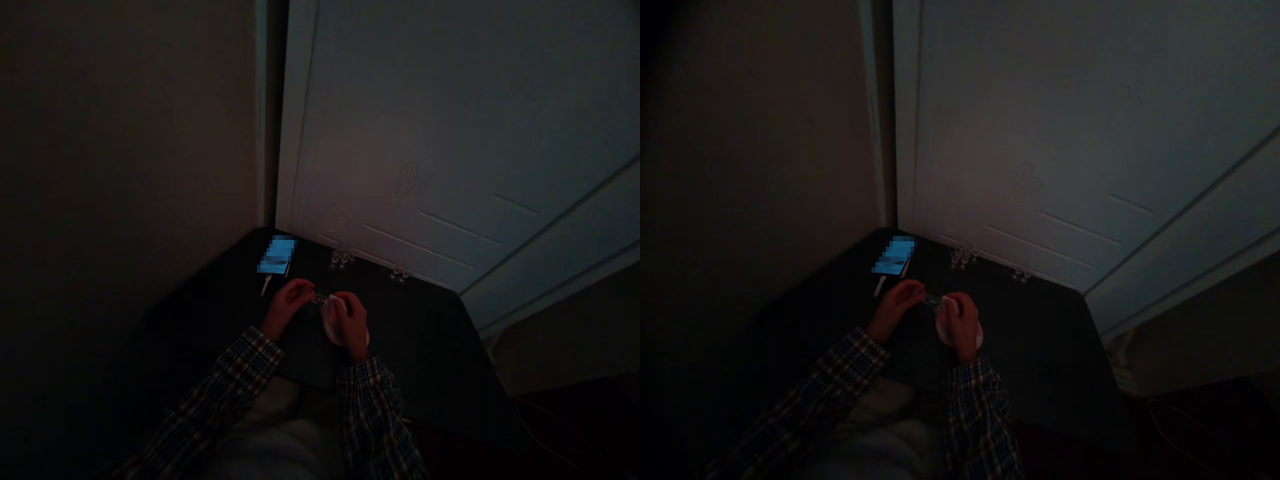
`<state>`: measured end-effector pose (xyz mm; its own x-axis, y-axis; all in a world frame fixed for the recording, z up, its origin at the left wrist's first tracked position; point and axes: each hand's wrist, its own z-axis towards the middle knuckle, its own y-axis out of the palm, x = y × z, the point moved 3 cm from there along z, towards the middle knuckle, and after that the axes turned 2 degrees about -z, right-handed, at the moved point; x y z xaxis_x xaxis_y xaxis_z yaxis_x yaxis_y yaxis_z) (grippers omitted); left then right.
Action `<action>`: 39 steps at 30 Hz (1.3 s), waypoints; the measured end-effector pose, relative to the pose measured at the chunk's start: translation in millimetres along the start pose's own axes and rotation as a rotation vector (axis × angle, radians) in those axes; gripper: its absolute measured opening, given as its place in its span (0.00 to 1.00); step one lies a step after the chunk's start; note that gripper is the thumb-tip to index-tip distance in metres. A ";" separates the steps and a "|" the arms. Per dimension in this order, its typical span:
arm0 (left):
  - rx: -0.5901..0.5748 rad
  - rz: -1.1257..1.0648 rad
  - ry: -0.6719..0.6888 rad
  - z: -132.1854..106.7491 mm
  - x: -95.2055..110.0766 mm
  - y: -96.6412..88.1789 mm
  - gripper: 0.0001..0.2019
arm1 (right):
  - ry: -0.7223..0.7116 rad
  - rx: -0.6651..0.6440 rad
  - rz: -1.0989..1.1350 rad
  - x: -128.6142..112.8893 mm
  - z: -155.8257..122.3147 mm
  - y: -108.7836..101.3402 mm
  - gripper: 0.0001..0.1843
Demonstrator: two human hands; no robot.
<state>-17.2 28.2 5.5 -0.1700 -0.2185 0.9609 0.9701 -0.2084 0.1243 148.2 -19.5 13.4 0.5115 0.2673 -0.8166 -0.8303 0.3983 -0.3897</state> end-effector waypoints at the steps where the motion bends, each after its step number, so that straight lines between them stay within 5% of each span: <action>1: -0.001 -0.032 -0.011 -0.4 -0.2 0.4 0.12 | 0.005 -0.002 0.000 0.6 -0.2 0.1 0.10; 7: 0.062 -0.216 -0.045 1.3 -4.6 -0.5 0.14 | 0.019 -0.028 0.016 0.6 -0.9 1.1 0.10; 22: -0.095 -0.021 -0.087 3.1 -11.7 4.6 0.13 | -0.020 -0.064 0.080 -6.1 -1.3 1.7 0.10; 39: -0.087 -0.067 -0.108 1.5 -13.7 3.7 0.14 | -0.026 -0.045 0.064 -5.3 -0.6 0.8 0.09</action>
<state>-11.0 31.9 -6.8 -0.2100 -0.0981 0.9728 0.9378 -0.3016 0.1720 144.7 -21.1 17.2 0.4618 0.3142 -0.8295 -0.8705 0.3401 -0.3558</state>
